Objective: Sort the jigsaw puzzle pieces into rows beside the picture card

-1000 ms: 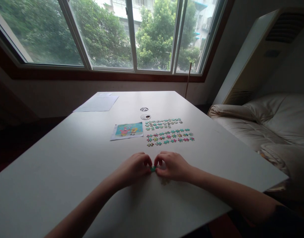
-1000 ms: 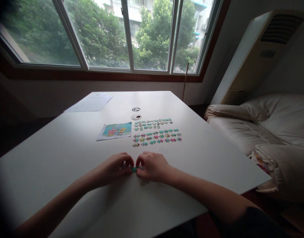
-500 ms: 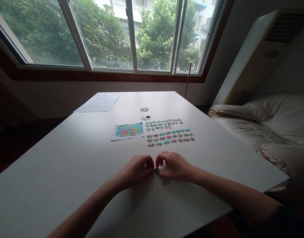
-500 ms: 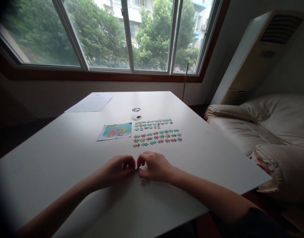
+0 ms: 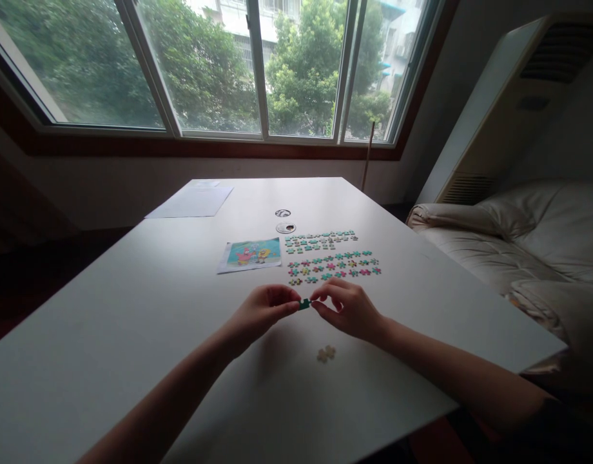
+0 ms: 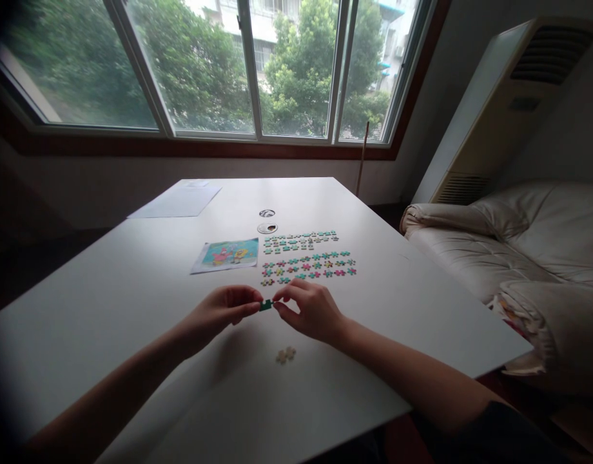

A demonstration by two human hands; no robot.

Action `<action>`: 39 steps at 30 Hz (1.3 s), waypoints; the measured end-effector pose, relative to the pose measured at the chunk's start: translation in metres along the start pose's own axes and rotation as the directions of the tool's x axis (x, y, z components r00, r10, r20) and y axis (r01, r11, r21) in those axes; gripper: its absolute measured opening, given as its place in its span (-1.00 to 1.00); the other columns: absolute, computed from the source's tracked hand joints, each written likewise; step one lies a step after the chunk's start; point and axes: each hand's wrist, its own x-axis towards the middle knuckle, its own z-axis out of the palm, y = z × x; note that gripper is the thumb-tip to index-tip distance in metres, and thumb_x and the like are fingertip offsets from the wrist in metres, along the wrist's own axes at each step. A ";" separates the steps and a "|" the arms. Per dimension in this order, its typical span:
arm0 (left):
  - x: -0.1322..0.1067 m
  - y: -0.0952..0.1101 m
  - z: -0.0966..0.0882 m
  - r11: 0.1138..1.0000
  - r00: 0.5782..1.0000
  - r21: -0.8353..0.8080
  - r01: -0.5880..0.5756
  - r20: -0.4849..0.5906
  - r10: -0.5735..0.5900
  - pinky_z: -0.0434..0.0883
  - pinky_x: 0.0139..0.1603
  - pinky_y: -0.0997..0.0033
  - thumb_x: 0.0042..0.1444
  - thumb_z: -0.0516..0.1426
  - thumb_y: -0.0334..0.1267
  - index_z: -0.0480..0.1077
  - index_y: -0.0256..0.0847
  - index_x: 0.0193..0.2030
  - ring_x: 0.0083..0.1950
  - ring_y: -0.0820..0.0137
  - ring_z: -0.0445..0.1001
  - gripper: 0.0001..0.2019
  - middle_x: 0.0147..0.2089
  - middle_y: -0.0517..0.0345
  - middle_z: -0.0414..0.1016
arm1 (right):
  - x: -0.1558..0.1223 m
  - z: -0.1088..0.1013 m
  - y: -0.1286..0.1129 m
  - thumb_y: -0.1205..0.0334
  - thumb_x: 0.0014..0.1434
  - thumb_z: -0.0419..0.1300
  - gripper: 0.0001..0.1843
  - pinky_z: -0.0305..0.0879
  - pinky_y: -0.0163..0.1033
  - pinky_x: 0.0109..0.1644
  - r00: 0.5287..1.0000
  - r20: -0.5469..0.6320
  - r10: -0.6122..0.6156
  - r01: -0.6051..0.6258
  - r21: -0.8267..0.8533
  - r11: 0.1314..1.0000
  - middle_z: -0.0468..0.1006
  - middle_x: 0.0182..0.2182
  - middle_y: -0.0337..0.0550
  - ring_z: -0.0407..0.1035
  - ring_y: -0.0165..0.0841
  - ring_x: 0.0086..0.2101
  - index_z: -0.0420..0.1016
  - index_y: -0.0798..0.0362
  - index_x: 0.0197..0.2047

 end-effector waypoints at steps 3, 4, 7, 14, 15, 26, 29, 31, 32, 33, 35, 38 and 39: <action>-0.001 -0.002 0.000 0.999 1.000 -0.048 0.019 0.015 -0.018 0.10 -0.54 0.58 -0.11 0.20 -0.14 0.41 -0.29 -0.36 -0.52 0.58 0.18 -0.76 -0.47 0.24 0.37 | 0.000 0.001 0.000 0.24 0.07 0.13 -0.90 0.17 -0.41 -0.45 1.000 -0.004 -0.016 0.016 -0.003 1.000 0.44 -0.45 -0.23 0.25 -0.53 -0.52 0.43 0.04 -0.32; -0.001 -0.002 0.000 0.998 1.000 -0.054 0.020 0.020 -0.019 0.09 -0.55 0.59 -0.11 0.20 -0.14 0.41 -0.29 -0.36 -0.52 0.59 0.17 -0.76 -0.47 0.24 0.36 | 0.000 0.000 -0.001 0.24 0.07 0.12 -0.90 0.17 -0.41 -0.44 1.000 -0.006 -0.022 0.022 -0.006 1.000 0.45 -0.45 -0.23 0.26 -0.53 -0.51 0.43 0.04 -0.33; -0.001 -0.003 0.000 0.998 0.999 -0.050 0.024 0.034 -0.023 0.06 -0.55 0.59 -0.08 0.19 -0.13 0.41 -0.30 -0.33 -0.53 0.60 0.13 -0.74 -0.49 0.25 0.33 | 0.000 -0.001 -0.002 0.23 0.10 0.10 -0.88 0.19 -0.39 -0.41 0.999 0.010 -0.040 0.040 -0.021 0.999 0.46 -0.45 -0.21 0.28 -0.51 -0.49 0.44 0.03 -0.33; -0.001 -0.001 -0.002 0.991 0.998 0.124 -0.048 -0.020 0.051 0.20 -0.47 0.54 -0.03 0.13 -0.14 0.36 -0.29 -0.24 -0.46 0.53 0.23 -0.73 -0.46 0.23 0.33 | 0.003 -0.013 0.009 0.21 0.13 0.07 -0.84 0.23 -0.37 -0.35 0.998 -0.035 -0.060 0.057 -0.082 0.995 0.46 -0.45 -0.21 0.30 -0.51 -0.49 0.46 0.03 -0.33; -0.002 -0.002 -0.002 0.978 0.996 0.196 -0.077 -0.018 0.082 0.22 -0.44 0.53 -0.02 0.11 -0.16 0.35 -0.28 -0.24 -0.44 0.52 0.25 -0.75 -0.45 0.22 0.33 | 0.004 -0.016 0.013 0.20 0.13 0.07 -0.84 0.23 -0.38 -0.38 0.996 -0.078 -0.039 0.032 -0.089 0.995 0.46 -0.47 -0.21 0.27 -0.52 -0.53 0.46 0.03 -0.34; -0.018 -0.002 0.029 0.648 0.926 0.665 -0.371 0.314 0.208 0.26 -0.31 0.50 0.04 0.07 -0.24 0.34 -0.16 -0.26 -0.32 0.43 0.31 -0.87 -0.33 0.18 0.36 | 0.006 -0.027 0.030 0.18 0.12 0.08 -0.83 0.22 -0.39 -0.46 0.973 -0.217 0.083 -0.100 -0.069 0.993 0.44 -0.47 -0.21 0.24 -0.52 -0.56 0.45 0.04 -0.35; -0.022 0.002 0.035 0.625 0.905 0.661 -0.414 0.370 0.208 0.28 -0.25 0.46 0.02 0.11 -0.17 0.35 -0.13 -0.22 -0.23 0.37 0.32 -0.81 -0.25 0.12 0.37 | 0.006 -0.025 0.030 0.17 0.12 0.07 -0.83 0.22 -0.38 -0.46 0.972 -0.217 0.087 -0.105 -0.073 0.992 0.44 -0.47 -0.20 0.24 -0.51 -0.55 0.45 0.04 -0.35; -0.022 0.003 0.038 0.622 0.894 0.653 -0.433 0.398 0.204 0.28 -0.21 0.44 0.00 0.12 -0.17 0.35 -0.13 -0.23 -0.20 0.36 0.32 -0.82 -0.22 0.12 0.38 | 0.006 -0.024 0.030 0.17 0.13 0.07 -0.83 0.22 -0.38 -0.45 0.973 -0.216 0.080 -0.100 -0.084 0.991 0.44 -0.47 -0.21 0.23 -0.51 -0.56 0.46 0.03 -0.34; -0.022 0.003 0.039 0.623 0.892 0.650 -0.435 0.404 0.202 0.28 -0.20 0.44 0.00 0.13 -0.17 0.36 -0.13 -0.24 -0.19 0.36 0.32 -0.82 -0.22 0.12 0.38 | 0.006 -0.024 0.030 0.17 0.13 0.07 -0.83 0.21 -0.38 -0.44 0.975 -0.209 0.073 -0.095 -0.095 0.991 0.45 -0.47 -0.21 0.22 -0.51 -0.57 0.46 0.03 -0.34; -0.022 0.003 0.039 0.623 0.892 0.650 -0.435 0.406 0.200 0.29 -0.20 0.45 0.00 0.13 -0.19 0.36 -0.13 -0.25 -0.19 0.36 0.32 -0.84 -0.21 0.13 0.38 | 0.006 -0.024 0.030 0.17 0.13 0.07 -0.82 0.21 -0.38 -0.43 0.977 -0.202 0.065 -0.089 -0.109 0.990 0.45 -0.46 -0.21 0.21 -0.52 -0.57 0.47 0.02 -0.33; -0.021 0.001 0.040 0.621 0.894 0.655 -0.431 0.402 0.196 0.29 -0.21 0.47 0.01 0.12 -0.23 0.36 -0.13 -0.27 -0.19 0.37 0.33 -0.87 -0.22 0.14 0.38 | 0.007 -0.025 0.031 0.16 0.15 0.06 -0.80 0.21 -0.37 -0.41 0.982 -0.183 0.057 -0.085 -0.150 0.985 0.46 -0.45 -0.20 0.21 -0.52 -0.58 0.47 0.02 -0.32; -0.020 0.000 0.039 0.615 0.896 0.662 -0.430 0.396 0.200 0.29 -0.23 0.49 0.04 0.08 -0.28 0.37 -0.13 -0.29 -0.22 0.40 0.34 -0.91 -0.25 0.14 0.38 | 0.014 -0.030 0.039 0.12 0.15 0.04 -0.76 0.20 -0.36 -0.38 0.987 -0.143 0.079 -0.111 -0.233 0.966 0.46 -0.43 -0.19 0.23 -0.51 -0.56 0.48 0.03 -0.31; -0.020 -0.001 0.039 0.615 0.895 0.660 -0.432 0.397 0.203 0.29 -0.24 0.49 0.05 0.06 -0.29 0.37 -0.14 -0.29 -0.23 0.40 0.34 -0.91 -0.25 0.14 0.37 | 0.017 -0.032 0.044 0.12 0.15 0.05 -0.77 0.20 -0.36 -0.36 0.987 -0.134 0.092 -0.125 -0.259 0.958 0.46 -0.42 -0.18 0.24 -0.50 -0.54 0.48 0.03 -0.31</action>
